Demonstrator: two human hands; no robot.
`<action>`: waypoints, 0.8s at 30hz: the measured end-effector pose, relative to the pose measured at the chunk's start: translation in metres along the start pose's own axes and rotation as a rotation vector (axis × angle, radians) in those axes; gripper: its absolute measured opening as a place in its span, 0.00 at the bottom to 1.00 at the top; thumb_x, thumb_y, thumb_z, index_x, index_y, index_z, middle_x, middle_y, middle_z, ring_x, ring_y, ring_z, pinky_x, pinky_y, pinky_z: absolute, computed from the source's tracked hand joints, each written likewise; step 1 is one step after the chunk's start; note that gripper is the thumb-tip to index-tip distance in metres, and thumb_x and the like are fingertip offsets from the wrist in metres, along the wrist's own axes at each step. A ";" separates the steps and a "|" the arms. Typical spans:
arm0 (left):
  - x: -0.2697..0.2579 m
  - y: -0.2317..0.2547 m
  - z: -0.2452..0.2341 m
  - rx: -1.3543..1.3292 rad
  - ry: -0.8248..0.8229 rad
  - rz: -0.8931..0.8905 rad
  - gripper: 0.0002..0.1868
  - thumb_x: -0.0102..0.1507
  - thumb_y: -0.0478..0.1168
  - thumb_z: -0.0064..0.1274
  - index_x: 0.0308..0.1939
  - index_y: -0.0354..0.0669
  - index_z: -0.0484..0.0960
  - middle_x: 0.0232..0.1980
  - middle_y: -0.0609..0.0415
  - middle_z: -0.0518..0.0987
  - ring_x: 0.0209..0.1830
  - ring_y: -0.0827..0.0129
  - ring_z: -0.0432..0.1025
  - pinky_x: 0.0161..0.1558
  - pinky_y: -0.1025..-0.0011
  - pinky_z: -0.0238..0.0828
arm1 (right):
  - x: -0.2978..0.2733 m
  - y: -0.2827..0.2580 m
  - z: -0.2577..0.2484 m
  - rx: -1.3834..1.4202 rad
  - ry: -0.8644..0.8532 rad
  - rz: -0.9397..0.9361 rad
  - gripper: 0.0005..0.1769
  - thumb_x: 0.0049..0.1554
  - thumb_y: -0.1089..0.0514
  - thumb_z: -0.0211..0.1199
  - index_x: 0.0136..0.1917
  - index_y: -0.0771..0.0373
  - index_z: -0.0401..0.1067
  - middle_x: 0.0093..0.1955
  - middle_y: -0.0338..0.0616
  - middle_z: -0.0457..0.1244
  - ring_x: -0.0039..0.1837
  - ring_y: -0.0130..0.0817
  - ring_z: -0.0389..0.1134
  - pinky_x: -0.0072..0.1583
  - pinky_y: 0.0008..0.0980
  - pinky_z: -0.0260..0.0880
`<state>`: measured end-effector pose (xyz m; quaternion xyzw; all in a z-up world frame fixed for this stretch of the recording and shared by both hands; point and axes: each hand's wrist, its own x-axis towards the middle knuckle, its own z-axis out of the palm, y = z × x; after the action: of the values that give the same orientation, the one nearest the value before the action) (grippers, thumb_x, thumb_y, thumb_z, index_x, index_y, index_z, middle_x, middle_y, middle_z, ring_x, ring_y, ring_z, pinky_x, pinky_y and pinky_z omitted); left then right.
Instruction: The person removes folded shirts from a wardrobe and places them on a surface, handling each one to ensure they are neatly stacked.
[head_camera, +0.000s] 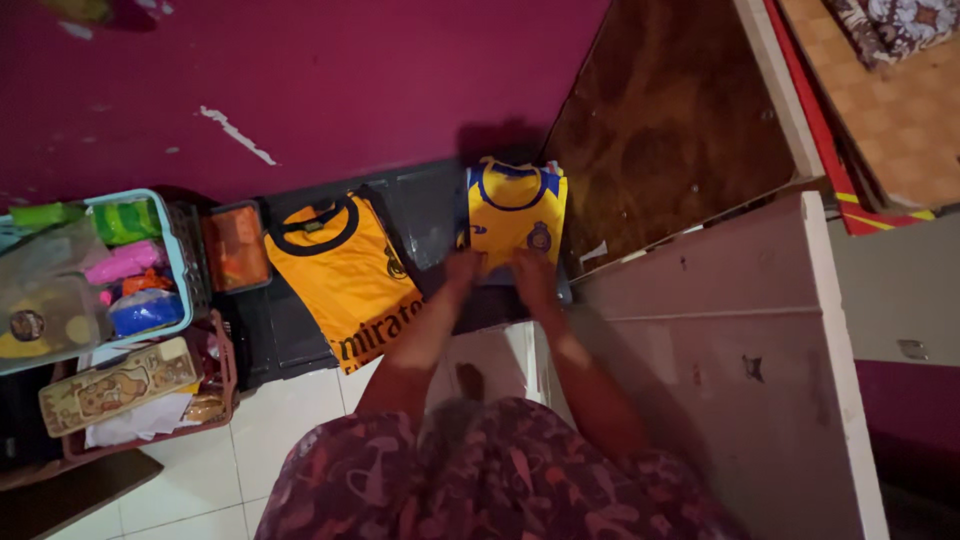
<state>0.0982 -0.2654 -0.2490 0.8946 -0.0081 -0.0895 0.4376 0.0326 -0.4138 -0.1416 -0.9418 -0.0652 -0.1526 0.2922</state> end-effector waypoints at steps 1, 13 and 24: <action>0.001 0.002 -0.006 -0.097 0.040 -0.031 0.14 0.52 0.43 0.48 0.38 0.39 0.75 0.40 0.48 0.73 0.41 0.60 0.67 0.44 0.65 0.64 | 0.000 0.011 0.005 0.119 0.054 0.062 0.12 0.46 0.62 0.57 0.46 0.60 0.70 0.43 0.49 0.63 0.47 0.47 0.64 0.48 0.39 0.64; 0.038 0.016 -0.015 -0.641 -0.126 -0.216 0.10 0.52 0.39 0.50 0.34 0.36 0.74 0.32 0.47 0.74 0.31 0.62 0.68 0.35 0.66 0.66 | -0.007 0.103 0.030 0.678 -0.260 0.425 0.34 0.50 0.58 0.55 0.66 0.62 0.46 0.37 0.46 0.56 0.38 0.34 0.56 0.42 0.31 0.61; -0.047 0.065 -0.055 0.115 -0.247 0.315 0.16 0.43 0.41 0.57 0.31 0.35 0.75 0.33 0.41 0.74 0.35 0.51 0.68 0.37 0.60 0.64 | -0.037 0.034 0.010 -0.169 -0.030 0.239 0.14 0.45 0.57 0.61 0.42 0.65 0.62 0.43 0.57 0.57 0.47 0.54 0.58 0.47 0.48 0.58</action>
<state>0.0652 -0.2577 -0.1576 0.8881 -0.2064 -0.1283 0.3901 0.0075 -0.4366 -0.1797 -0.9663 0.0559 -0.1076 0.2271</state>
